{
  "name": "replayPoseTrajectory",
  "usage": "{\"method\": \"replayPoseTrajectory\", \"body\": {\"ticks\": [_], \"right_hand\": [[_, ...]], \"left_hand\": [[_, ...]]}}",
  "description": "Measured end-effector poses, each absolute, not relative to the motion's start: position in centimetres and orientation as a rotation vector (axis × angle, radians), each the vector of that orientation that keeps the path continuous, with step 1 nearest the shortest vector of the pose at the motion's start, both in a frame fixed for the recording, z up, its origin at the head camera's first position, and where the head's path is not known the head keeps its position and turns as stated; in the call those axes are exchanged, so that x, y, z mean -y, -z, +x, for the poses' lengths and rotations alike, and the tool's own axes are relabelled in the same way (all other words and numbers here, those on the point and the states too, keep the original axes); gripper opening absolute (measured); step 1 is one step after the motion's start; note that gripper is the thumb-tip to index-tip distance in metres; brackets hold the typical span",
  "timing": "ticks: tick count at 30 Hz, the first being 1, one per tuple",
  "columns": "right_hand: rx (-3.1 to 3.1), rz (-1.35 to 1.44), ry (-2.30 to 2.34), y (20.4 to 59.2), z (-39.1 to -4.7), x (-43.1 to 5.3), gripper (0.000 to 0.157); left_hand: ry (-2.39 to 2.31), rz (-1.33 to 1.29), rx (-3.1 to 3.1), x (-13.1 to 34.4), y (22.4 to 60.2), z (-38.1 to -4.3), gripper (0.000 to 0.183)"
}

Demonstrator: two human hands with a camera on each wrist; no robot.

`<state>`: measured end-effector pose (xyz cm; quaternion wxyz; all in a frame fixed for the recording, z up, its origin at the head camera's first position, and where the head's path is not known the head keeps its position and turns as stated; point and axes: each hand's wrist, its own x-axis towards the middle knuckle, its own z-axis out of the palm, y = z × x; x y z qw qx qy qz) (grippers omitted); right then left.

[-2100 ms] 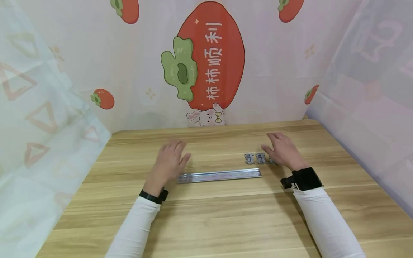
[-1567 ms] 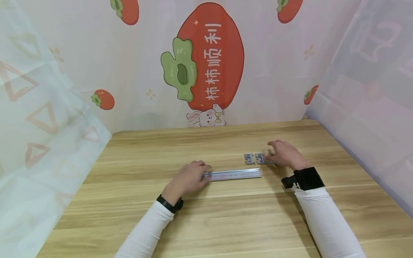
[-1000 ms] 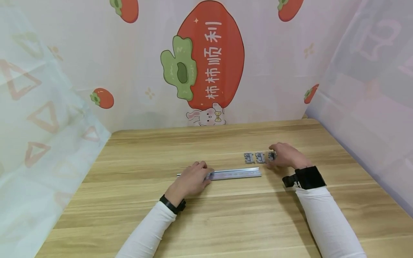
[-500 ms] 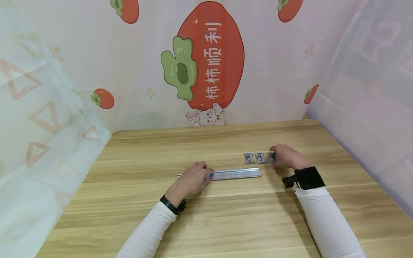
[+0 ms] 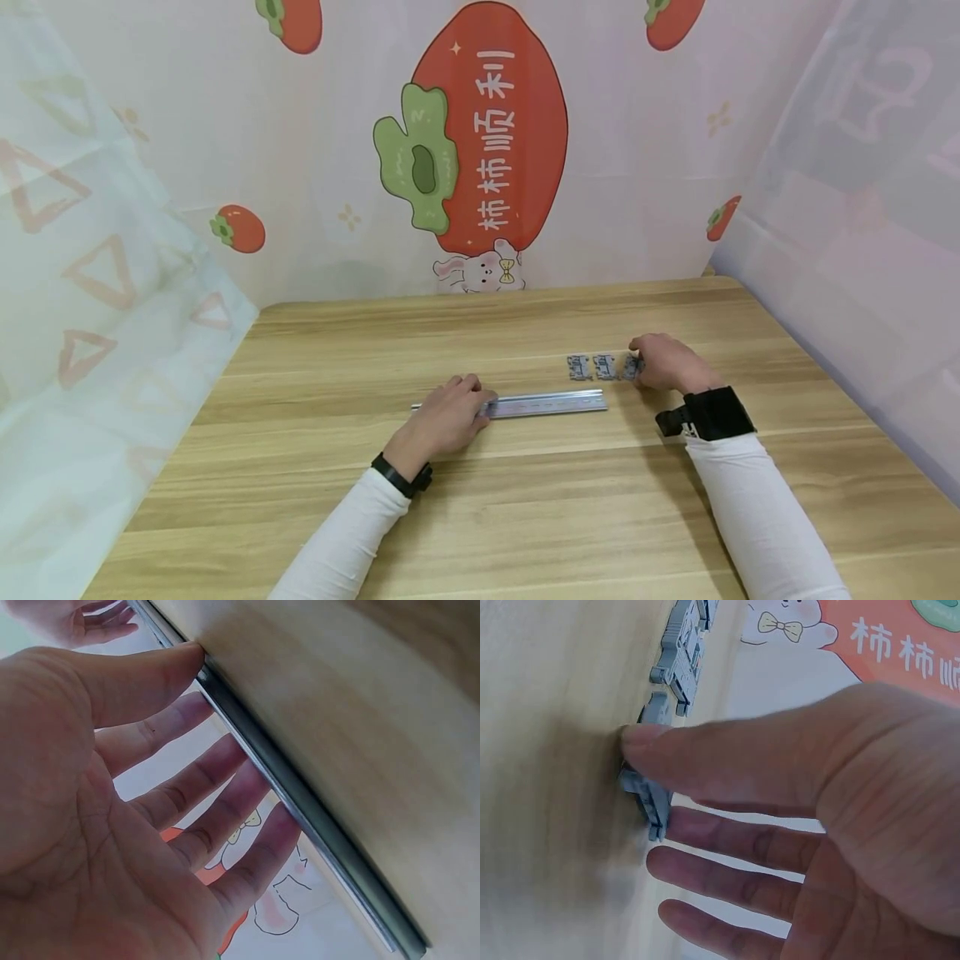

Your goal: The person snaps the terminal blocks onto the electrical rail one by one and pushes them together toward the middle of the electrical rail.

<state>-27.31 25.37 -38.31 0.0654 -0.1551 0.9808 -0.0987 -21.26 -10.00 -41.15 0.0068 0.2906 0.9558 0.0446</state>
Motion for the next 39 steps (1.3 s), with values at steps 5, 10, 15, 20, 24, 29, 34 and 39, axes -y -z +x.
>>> {"method": "replayPoseTrajectory", "body": {"ticks": [5,10,15,20,24,29,34,39], "right_hand": [[-3.028,-0.478,0.299,38.1,-27.2,-25.2,0.058],[-3.033,-0.534,0.380,37.8,-27.1,-24.8,0.063],[-3.000,-0.613,0.461,37.3,-26.8,-24.3,0.051],[-2.977,-0.636,0.493,36.9,-26.5,-23.6,0.040],[-2.973,-0.706,0.507,36.6,-26.2,-22.8,0.035],[-2.961,-0.830,0.561,36.4,-25.8,-21.4,0.033],[-2.943,-0.934,0.627,36.5,-25.7,-20.1,0.035],[-2.918,-1.000,0.665,36.8,-25.5,-18.8,0.036]], "left_hand": [[-0.132,0.916,-2.992,10.0,41.1,-21.2,0.038],[-0.122,0.924,-2.996,10.0,41.0,-21.3,0.038],[-0.113,0.924,-2.992,10.0,41.0,-21.2,0.038],[-0.113,0.927,-2.997,10.1,40.9,-21.1,0.038],[-0.103,0.924,-2.996,10.0,40.9,-21.1,0.038],[-0.110,0.925,-2.995,10.0,41.0,-21.2,0.038],[-0.112,0.921,-2.993,10.0,41.0,-21.2,0.038],[-0.112,0.918,-2.989,10.0,41.0,-21.2,0.038]]}}
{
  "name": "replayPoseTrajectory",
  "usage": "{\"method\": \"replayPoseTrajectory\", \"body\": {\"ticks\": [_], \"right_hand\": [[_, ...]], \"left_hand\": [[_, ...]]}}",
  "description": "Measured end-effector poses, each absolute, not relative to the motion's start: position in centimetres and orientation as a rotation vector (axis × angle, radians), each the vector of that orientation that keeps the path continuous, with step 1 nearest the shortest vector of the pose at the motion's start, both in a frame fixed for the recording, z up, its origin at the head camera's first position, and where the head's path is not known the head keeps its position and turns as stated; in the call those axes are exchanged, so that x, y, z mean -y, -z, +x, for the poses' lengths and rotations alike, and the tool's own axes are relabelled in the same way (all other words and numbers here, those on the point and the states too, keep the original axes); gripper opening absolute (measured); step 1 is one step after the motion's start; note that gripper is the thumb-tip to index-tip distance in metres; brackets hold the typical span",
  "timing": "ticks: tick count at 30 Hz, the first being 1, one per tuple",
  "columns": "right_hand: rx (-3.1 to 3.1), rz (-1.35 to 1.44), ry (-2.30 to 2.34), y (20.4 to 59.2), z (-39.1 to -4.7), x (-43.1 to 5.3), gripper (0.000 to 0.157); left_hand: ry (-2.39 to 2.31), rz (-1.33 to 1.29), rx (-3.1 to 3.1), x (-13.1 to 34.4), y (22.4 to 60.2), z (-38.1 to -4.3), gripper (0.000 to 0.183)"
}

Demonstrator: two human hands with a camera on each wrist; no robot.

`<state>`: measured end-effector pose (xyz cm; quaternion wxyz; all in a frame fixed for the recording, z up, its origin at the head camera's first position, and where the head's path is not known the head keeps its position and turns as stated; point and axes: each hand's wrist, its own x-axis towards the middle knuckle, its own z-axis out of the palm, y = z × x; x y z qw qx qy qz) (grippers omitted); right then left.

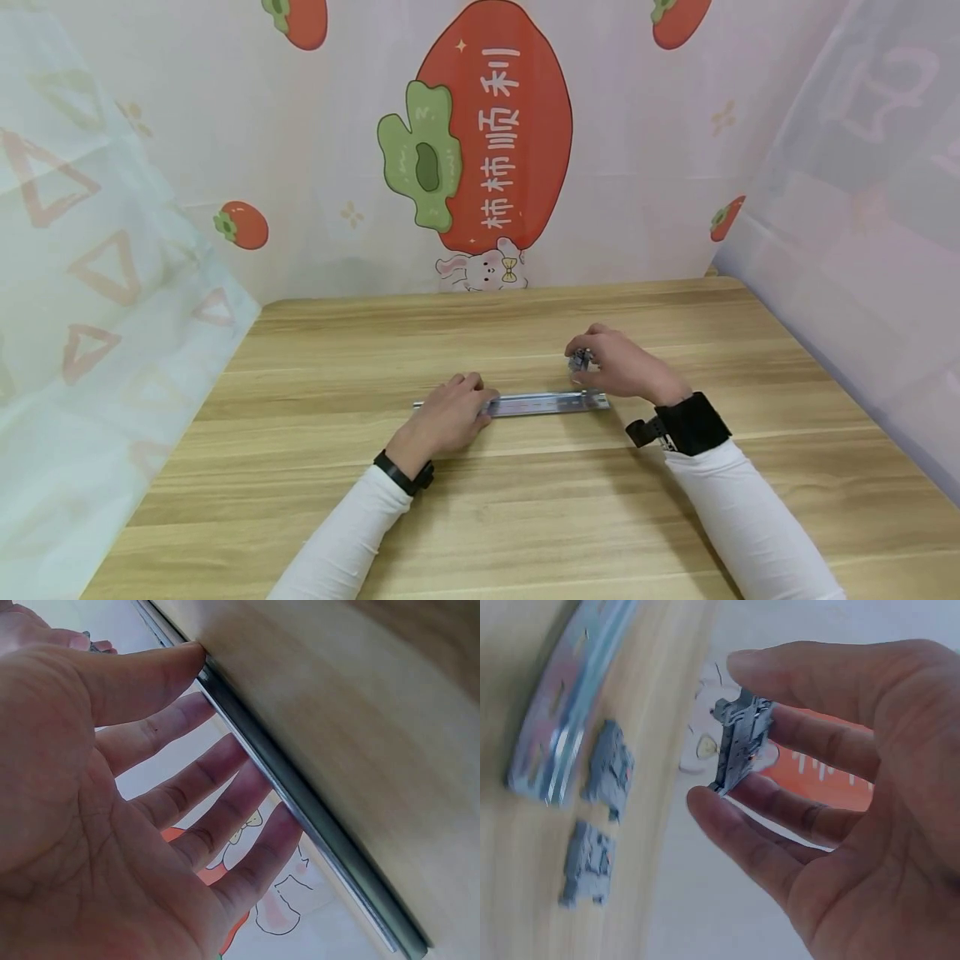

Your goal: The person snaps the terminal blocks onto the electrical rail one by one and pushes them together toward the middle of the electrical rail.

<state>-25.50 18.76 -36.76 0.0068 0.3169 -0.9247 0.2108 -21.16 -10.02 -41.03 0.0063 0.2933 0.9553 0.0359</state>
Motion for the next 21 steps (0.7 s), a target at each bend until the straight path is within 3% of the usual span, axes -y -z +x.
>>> {"method": "replayPoseTrajectory", "body": {"ticks": [9,21], "right_hand": [[2.835,1.032,-0.761,37.8,-25.3,-16.9,0.033],[2.801,1.058,-0.963,38.9,-24.9,-14.6,0.054]], "left_hand": [[-0.113,0.916,-2.983,10.1,41.0,-21.2,0.039],[-0.094,0.920,-2.991,10.1,41.1,-21.4,0.038]]}}
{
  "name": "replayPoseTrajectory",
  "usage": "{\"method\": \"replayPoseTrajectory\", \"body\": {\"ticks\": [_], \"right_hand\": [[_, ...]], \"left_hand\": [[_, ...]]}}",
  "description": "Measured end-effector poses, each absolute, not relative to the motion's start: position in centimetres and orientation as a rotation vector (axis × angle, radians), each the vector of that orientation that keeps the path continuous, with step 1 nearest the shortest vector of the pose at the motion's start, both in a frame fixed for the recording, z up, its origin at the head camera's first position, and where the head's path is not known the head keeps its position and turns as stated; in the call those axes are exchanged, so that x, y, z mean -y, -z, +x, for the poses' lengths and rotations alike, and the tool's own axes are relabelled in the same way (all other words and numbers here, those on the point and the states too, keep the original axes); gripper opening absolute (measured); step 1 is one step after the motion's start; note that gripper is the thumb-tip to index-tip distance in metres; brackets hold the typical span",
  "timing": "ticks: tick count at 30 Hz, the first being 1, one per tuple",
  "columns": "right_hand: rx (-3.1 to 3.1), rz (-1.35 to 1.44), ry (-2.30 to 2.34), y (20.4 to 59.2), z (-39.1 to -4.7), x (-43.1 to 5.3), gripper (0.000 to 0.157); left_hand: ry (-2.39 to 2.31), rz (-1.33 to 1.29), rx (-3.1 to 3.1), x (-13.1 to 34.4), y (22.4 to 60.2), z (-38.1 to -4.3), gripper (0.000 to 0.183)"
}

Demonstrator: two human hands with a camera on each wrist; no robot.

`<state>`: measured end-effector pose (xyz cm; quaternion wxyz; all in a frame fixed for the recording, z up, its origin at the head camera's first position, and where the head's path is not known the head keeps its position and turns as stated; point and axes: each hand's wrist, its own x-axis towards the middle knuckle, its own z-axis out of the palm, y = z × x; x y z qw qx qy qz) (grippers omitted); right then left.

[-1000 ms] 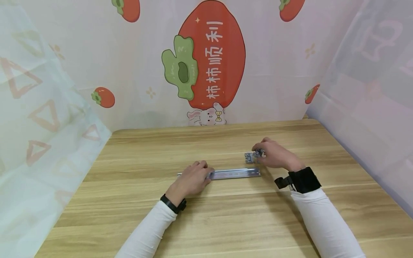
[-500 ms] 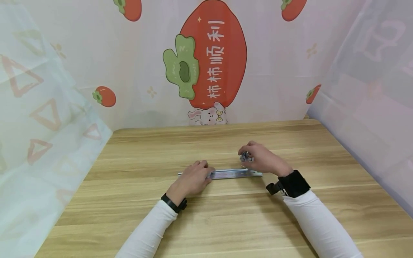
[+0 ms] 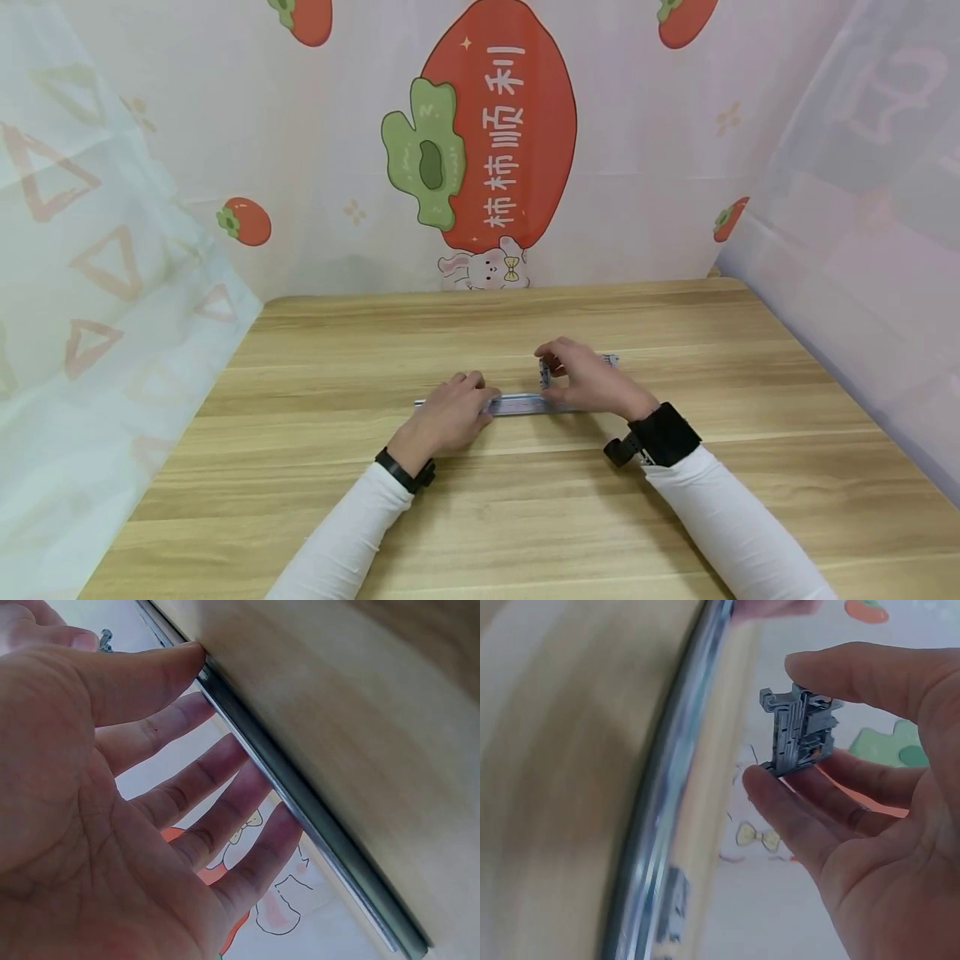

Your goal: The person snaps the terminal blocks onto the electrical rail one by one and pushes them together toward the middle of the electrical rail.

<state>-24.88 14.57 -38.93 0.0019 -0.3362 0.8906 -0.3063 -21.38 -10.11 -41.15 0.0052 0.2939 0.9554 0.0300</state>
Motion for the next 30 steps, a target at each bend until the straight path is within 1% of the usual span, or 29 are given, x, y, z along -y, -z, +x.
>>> {"method": "replayPoseTrajectory", "body": {"ticks": [5,14,19,30], "right_hand": [[-2.715,-1.048,1.095,39.6,-24.7,-13.7,0.050],[-2.564,-0.984,1.260,40.3,-24.5,-12.7,0.053],[-2.613,-0.929,1.187,40.7,-24.4,-12.4,0.054],[-2.677,-0.958,1.079,41.1,-24.6,-12.3,0.054]], "left_hand": [[-0.105,0.923,-2.991,10.2,41.1,-21.4,0.038],[-0.092,0.926,-2.986,10.1,40.9,-21.3,0.038],[-0.081,0.920,-2.988,10.1,41.0,-21.3,0.038],[-0.095,0.904,-2.978,10.1,41.0,-21.4,0.038]]}}
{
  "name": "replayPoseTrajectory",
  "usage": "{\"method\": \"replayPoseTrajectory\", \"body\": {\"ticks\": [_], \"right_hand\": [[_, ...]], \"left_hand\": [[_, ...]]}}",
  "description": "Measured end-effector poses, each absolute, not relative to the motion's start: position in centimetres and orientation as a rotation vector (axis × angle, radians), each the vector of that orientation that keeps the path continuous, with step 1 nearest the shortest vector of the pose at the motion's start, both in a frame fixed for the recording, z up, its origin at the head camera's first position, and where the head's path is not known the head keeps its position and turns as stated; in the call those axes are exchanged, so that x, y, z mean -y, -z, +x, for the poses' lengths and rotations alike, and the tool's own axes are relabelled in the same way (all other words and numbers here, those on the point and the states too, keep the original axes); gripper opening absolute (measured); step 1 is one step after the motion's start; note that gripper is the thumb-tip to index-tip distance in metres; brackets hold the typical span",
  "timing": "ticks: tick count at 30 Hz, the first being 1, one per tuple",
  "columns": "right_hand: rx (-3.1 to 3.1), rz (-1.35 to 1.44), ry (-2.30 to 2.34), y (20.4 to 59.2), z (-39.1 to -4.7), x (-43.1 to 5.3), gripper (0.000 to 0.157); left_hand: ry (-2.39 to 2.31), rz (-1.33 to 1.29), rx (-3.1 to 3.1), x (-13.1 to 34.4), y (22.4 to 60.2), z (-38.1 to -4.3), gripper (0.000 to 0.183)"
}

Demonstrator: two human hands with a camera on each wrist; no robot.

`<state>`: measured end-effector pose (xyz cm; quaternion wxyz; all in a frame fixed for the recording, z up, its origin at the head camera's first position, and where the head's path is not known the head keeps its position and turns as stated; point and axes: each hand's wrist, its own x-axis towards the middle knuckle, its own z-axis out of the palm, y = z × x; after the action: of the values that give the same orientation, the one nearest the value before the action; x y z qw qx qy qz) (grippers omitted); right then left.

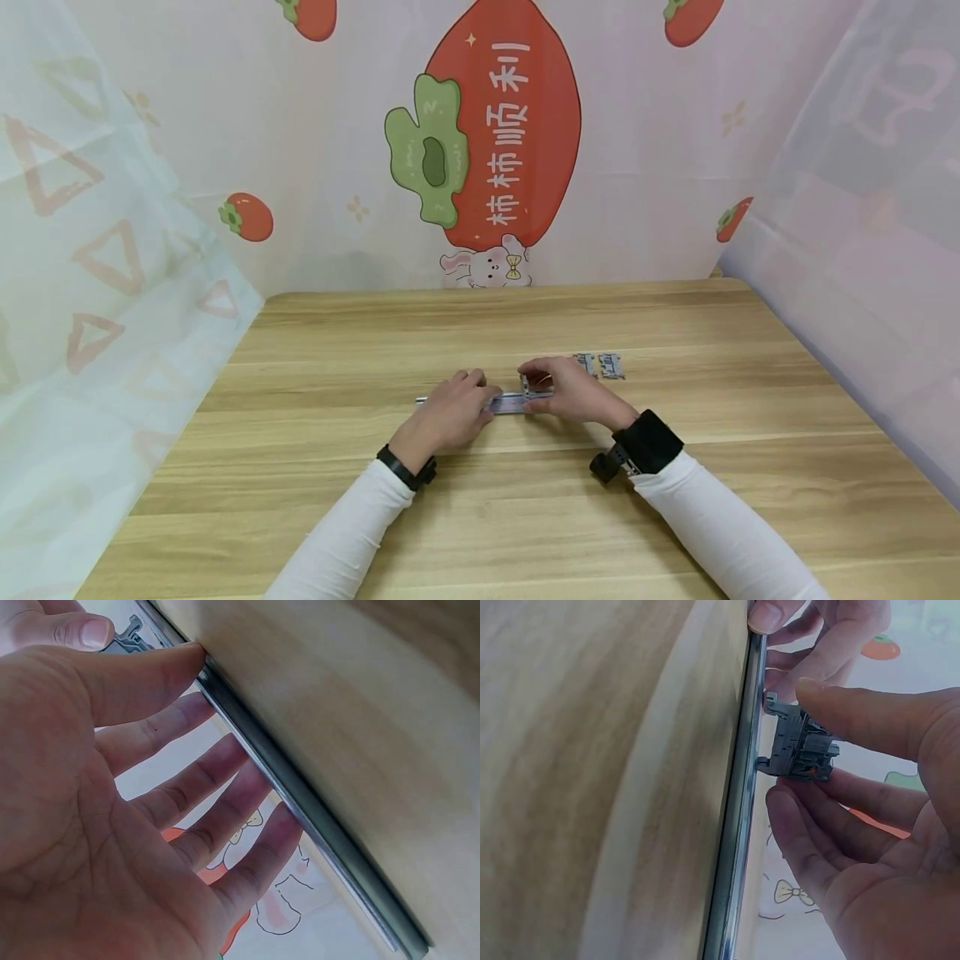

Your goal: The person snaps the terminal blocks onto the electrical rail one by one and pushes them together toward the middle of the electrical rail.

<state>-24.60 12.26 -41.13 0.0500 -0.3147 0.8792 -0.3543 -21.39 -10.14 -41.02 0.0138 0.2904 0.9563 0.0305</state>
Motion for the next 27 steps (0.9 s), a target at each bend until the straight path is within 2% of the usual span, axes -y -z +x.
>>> {"method": "replayPoseTrajectory", "body": {"ticks": [27], "right_hand": [[-2.711,-0.949,0.983,41.12,-24.37,-12.16,0.054]], "left_hand": [[-0.084,0.908,-2.986,10.07,41.14,-21.56,0.037]]}}
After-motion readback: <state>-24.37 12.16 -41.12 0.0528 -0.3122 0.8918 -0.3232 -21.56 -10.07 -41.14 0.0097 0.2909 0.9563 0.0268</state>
